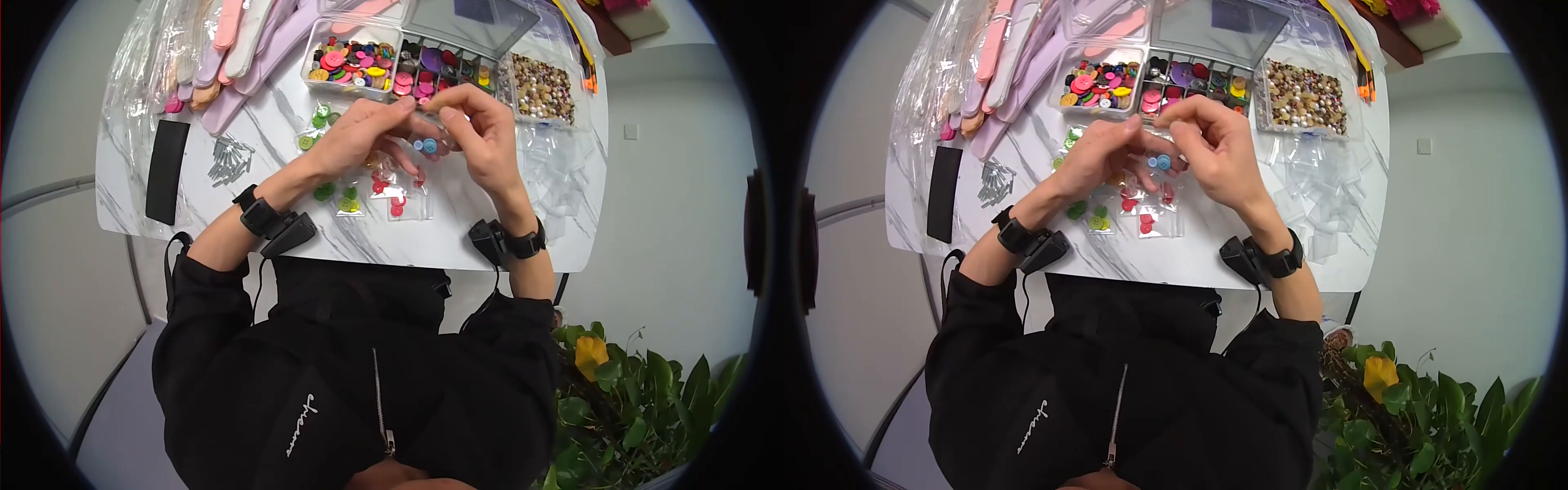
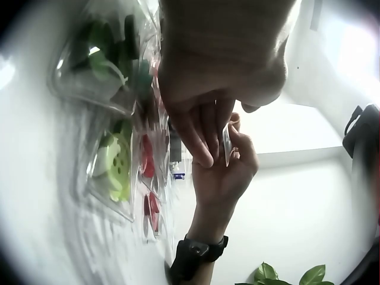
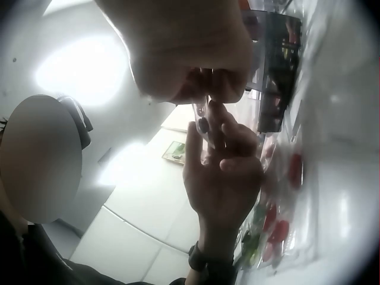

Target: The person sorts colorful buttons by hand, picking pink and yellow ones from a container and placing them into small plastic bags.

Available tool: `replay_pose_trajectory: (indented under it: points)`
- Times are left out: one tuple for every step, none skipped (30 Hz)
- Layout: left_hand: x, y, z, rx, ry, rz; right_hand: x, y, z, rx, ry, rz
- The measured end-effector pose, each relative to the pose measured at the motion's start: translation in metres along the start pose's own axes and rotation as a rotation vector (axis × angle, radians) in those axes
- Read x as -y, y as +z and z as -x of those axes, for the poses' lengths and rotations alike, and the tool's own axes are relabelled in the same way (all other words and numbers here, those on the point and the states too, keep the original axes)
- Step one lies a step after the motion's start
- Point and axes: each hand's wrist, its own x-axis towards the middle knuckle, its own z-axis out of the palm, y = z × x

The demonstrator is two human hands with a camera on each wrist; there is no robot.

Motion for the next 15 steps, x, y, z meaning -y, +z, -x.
replay_pose_trajectory:
  points:
    - [0.0,0.001,-0.001,0.007,-0.004,-0.003,0.001,0.0,-0.001,0.001,0.007,0.01]
    - [0.001,0.004,0.0,-0.015,0.023,-0.106,0.0,-0.002,-0.001,-0.005,0.005,0.009]
    - [0.003,0.006,0.001,-0.038,0.053,-0.21,-0.001,-0.004,-0.002,0.021,-0.035,0.07]
    - [0.004,0.006,0.001,-0.061,0.082,-0.313,-0.004,-0.005,-0.003,0.047,-0.074,0.132]
    - [0.007,0.005,0.001,-0.059,0.073,-0.31,-0.009,-0.006,-0.001,0.071,-0.104,0.19]
    - [0.009,0.004,0.002,-0.085,0.067,-0.352,-0.012,-0.005,0.002,0.063,-0.095,0.183]
    - [0.01,0.004,0.003,-0.113,0.065,-0.393,-0.012,-0.003,0.004,0.072,-0.083,0.178]
    - [0.008,0.004,0.002,-0.14,0.072,-0.444,-0.009,-0.001,0.002,0.083,-0.084,0.176]
    - [0.006,0.003,0.001,-0.136,0.073,-0.454,-0.007,-0.001,-0.001,0.092,-0.089,0.175]
    - [0.005,0.002,0.0,-0.129,0.104,-0.458,-0.006,-0.002,-0.004,0.088,-0.098,0.174]
    - [0.006,0.002,0.0,-0.125,0.133,-0.458,-0.005,-0.004,-0.005,0.068,-0.122,0.203]
    - [0.006,0.002,0.001,-0.128,0.158,-0.453,-0.007,-0.006,-0.006,0.053,-0.139,0.23]
    - [0.008,0.001,0.002,-0.14,0.15,-0.45,-0.01,-0.005,-0.005,0.042,-0.149,0.253]
    - [0.011,0.0,0.001,-0.163,0.201,-0.474,-0.013,-0.003,-0.004,0.05,-0.14,0.244]
    - [0.011,0.0,-0.001,-0.186,0.256,-0.497,-0.013,-0.002,-0.004,0.022,-0.184,0.266]
